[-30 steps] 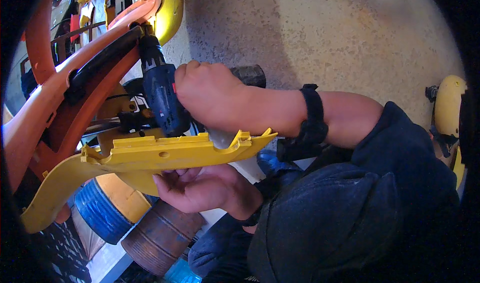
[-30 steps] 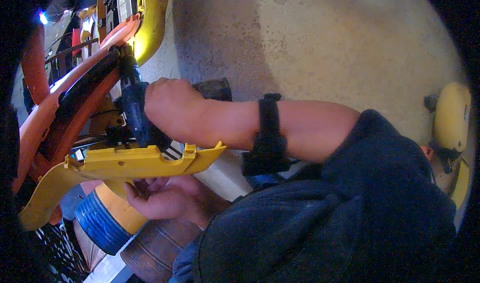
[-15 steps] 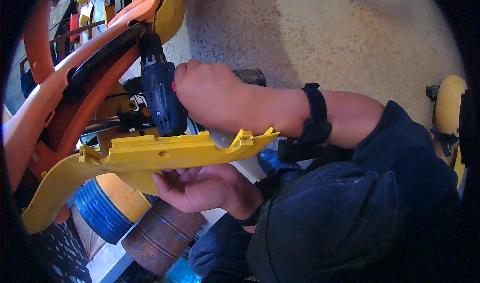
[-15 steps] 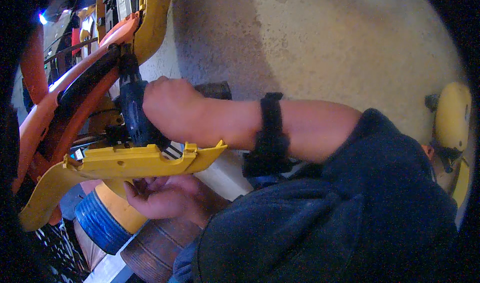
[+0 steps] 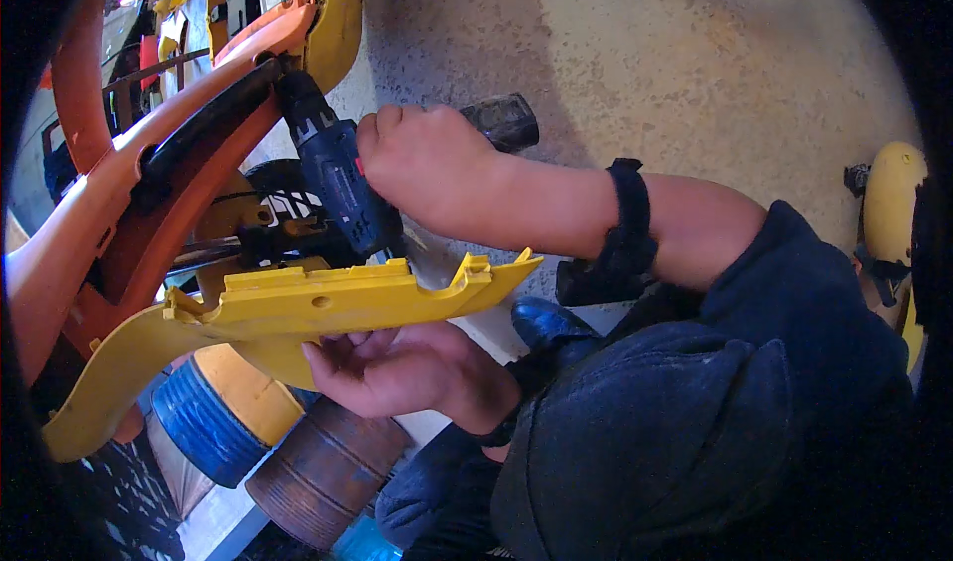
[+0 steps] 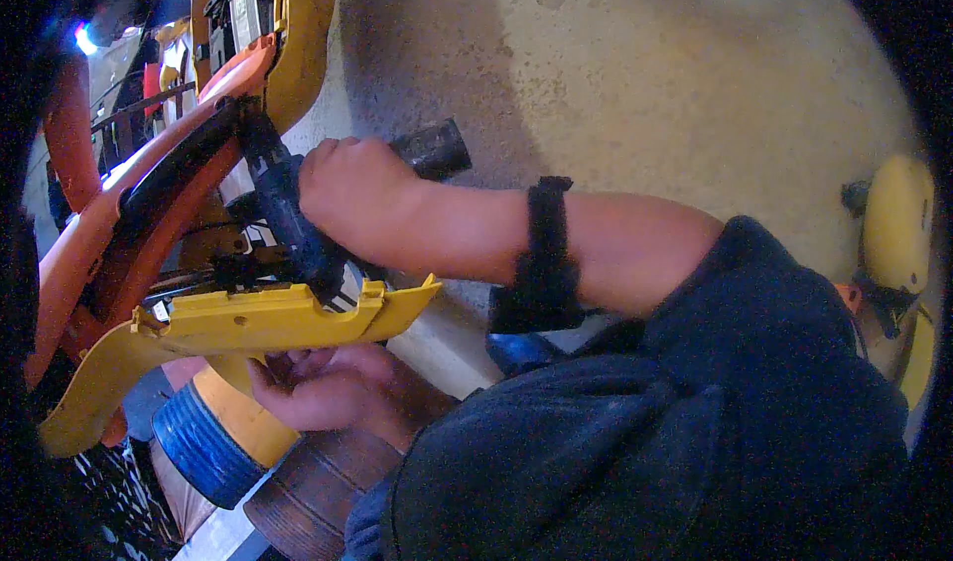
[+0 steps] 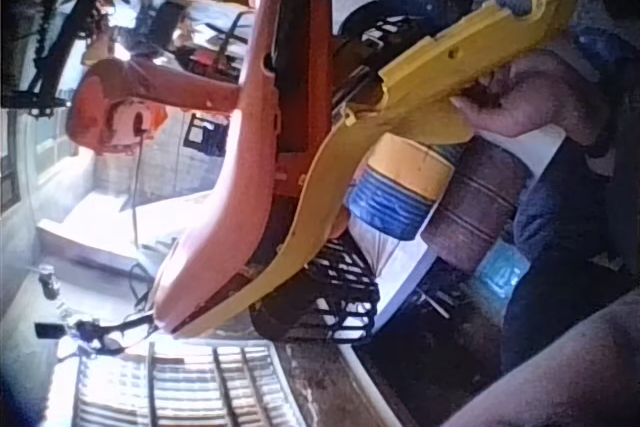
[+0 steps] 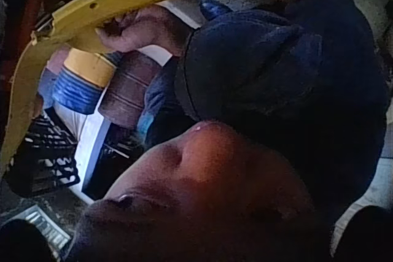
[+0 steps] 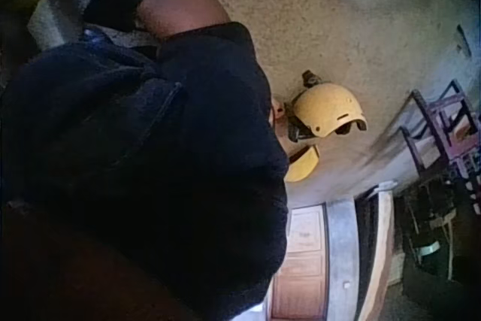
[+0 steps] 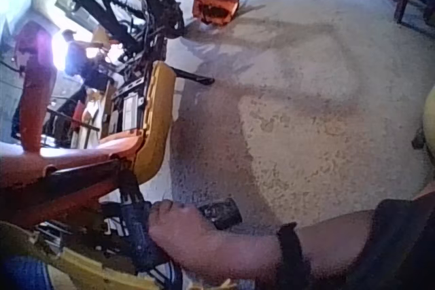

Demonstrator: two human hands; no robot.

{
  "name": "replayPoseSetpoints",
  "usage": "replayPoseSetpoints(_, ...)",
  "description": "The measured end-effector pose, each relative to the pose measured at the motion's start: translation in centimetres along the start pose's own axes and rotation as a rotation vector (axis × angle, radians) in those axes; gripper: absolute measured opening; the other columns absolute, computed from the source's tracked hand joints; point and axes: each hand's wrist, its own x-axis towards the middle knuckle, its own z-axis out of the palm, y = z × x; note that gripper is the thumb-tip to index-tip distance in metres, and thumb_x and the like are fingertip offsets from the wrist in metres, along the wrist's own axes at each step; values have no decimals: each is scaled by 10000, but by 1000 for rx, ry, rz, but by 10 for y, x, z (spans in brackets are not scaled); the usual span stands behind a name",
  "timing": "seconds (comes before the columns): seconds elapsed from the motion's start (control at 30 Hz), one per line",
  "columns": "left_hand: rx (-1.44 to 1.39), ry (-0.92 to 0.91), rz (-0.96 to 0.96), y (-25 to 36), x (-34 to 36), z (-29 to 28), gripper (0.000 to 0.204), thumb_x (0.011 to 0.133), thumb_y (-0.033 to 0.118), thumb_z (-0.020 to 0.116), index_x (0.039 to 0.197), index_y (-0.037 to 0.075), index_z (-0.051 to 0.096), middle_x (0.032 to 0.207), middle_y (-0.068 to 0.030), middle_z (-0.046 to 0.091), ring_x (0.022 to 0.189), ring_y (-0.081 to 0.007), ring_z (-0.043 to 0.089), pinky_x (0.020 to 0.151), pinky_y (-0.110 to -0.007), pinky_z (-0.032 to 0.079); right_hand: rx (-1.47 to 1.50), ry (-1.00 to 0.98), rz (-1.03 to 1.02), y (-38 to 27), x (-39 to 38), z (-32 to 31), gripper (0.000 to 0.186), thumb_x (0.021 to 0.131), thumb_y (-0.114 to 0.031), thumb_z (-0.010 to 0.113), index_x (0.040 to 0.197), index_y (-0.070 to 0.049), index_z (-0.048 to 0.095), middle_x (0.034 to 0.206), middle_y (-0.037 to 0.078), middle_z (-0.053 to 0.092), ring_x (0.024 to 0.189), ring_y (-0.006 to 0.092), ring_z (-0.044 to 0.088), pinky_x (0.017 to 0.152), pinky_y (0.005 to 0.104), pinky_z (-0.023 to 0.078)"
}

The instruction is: Disassembling the plastic fairing of a motorcycle using a power drill.

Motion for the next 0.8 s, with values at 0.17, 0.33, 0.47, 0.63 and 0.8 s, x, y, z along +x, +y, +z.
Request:
replayPoseSetpoints(0.17,-28,10,-26,-1,-1,5,444,877,313,433,1123,-35,555,1011,-131,630,911,-214,630,825,-352,494,110,-43,-12,-2,1,-12,285,672,-84,623,909,60,560,818,186,611,745,316,646,628,379,534)
replayPoseSetpoints(0.33,-25,19,-11,0,1,3,440,879,309,429,1130,-31,551,1022,-130,627,918,-207,628,828,-351,492,131,-76,-35,-2,1,-16,299,660,-76,625,915,62,554,819,192,611,741,320,647,626,390,535)
replayPoseSetpoints(0.47,-33,-13,-7,-1,2,1,435,879,305,431,1128,-31,550,1019,-129,625,910,-200,628,821,-338,493,90,-68,-38,0,-1,-12,310,655,-80,629,918,65,548,818,197,610,737,318,648,628,393,536)
replayPoseSetpoints(0.63,-84,-27,-40,0,1,3,374,897,275,405,1088,-8,557,999,-109,616,930,-202,596,843,-327,453,119,-70,-34,-1,-1,-10,350,637,-90,654,926,73,543,827,201,610,747,322,649,634,387,538)
replayPoseSetpoints(0.8,-107,-6,-56,0,3,3,380,896,268,402,1113,-8,548,1035,-118,610,956,-207,591,868,-332,446,193,-140,18,-7,2,-18,383,628,-93,670,944,81,539,841,208,612,760,323,645,640,378,539)
